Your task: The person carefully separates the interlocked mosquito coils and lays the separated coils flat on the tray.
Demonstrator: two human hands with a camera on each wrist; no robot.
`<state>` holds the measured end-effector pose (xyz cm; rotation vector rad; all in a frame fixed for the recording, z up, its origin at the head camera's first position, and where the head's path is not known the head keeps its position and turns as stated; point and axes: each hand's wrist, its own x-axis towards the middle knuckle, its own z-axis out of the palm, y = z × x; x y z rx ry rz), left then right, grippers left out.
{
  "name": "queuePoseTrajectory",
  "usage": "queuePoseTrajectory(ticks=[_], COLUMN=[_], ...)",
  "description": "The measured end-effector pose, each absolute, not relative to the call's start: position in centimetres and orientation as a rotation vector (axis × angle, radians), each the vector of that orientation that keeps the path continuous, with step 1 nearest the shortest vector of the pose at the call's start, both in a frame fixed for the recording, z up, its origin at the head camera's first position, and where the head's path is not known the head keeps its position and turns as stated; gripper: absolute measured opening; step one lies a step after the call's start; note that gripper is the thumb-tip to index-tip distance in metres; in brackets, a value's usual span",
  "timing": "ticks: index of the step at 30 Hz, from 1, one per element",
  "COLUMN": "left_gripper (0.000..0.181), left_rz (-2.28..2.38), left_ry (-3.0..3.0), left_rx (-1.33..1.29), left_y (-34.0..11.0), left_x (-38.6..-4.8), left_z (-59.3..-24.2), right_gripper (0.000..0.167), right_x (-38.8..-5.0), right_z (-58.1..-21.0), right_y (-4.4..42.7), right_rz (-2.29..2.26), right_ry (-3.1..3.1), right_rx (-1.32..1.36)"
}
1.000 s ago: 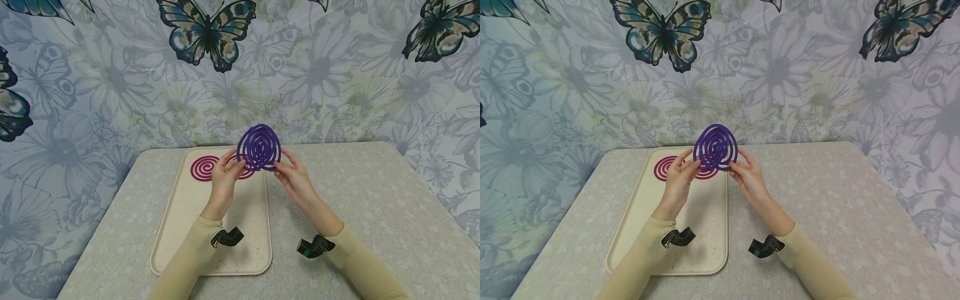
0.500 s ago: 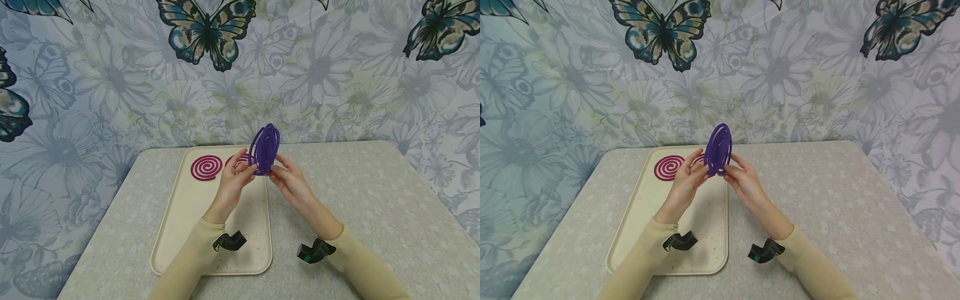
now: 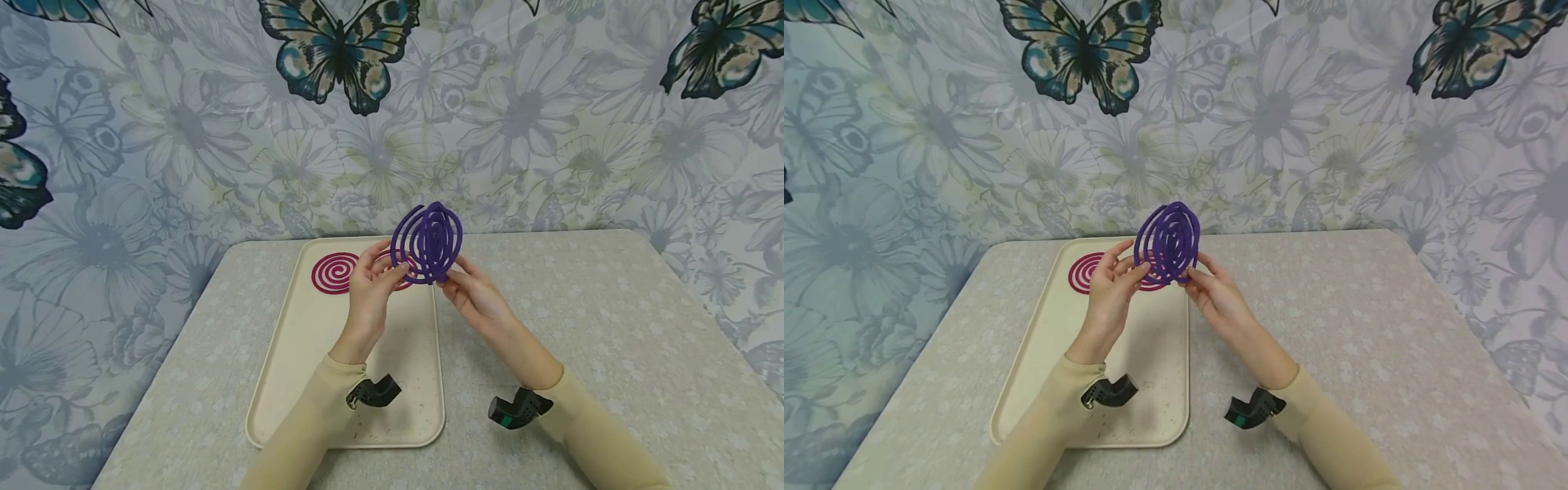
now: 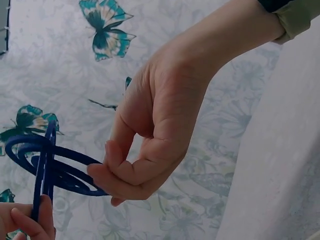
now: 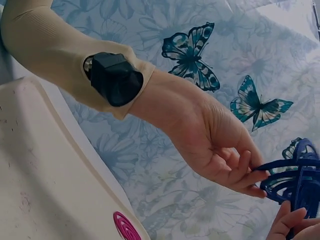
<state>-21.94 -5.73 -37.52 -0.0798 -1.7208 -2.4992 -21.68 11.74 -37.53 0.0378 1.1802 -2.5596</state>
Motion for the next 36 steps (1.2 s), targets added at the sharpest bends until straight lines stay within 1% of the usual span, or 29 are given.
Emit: queuePoseTrajectory(ticks=[5,9,11,13,16,19,21,25,27,36], left_gripper=[0.046,0.047,0.047,0.046,0.046,0.046,0.045,0.044,0.044,0.043], left_rz=[-2.457,-2.481,-2.484,-2.477,-2.464,-2.439,-2.422,-2.392,-2.380,-2.389], left_ry=[-1.712,-1.702,-1.688,-1.676,-1.672,-1.693,-1.710,-1.737,-1.746,-1.718], left_rx=[-0.026,-0.010,-0.018,-0.030,-0.052,-0.080,-0.097,-0.121,-0.131,-0.136], left_y=[-6.0,-5.4,-5.2,-5.0,-5.0,-5.0,-5.1,-5.1,-5.1,-5.1], left_x=[-22.1,-21.9,-21.9,-21.8,-21.7,-21.6,-21.6,-21.7,-21.7,-21.8], left_z=[-37.4,-37.7,-37.9,-37.9,-37.9,-37.8,-37.8,-37.8,-37.9,-37.9], right_gripper=[0.034,0.029,0.036,0.046,0.060,0.061,0.055,0.036,0.029,0.026], right_x=[-21.8,-21.4,-21.2,-20.9,-20.6,-20.5,-20.5,-20.4,-20.4,-20.6], right_z=[-37.5,-37.3,-37.3,-37.2,-37.0,-36.8,-36.8,-36.7,-36.7,-36.8], right_y=[12.0,11.9,11.8,11.8,11.8,11.9,11.9,12.1,12.1,12.6], right_rz=[-2.636,-2.609,-2.582,-2.542,-2.480,-2.443,-2.448,-2.434,-2.416,-2.431], right_ry=[1.285,1.334,1.305,1.245,1.171,1.122,1.093,1.031,0.988,0.717], right_rx=[0.048,-0.020,-0.089,-0.149,-0.177,-0.150,-0.120,-0.116,-0.126,-0.119])
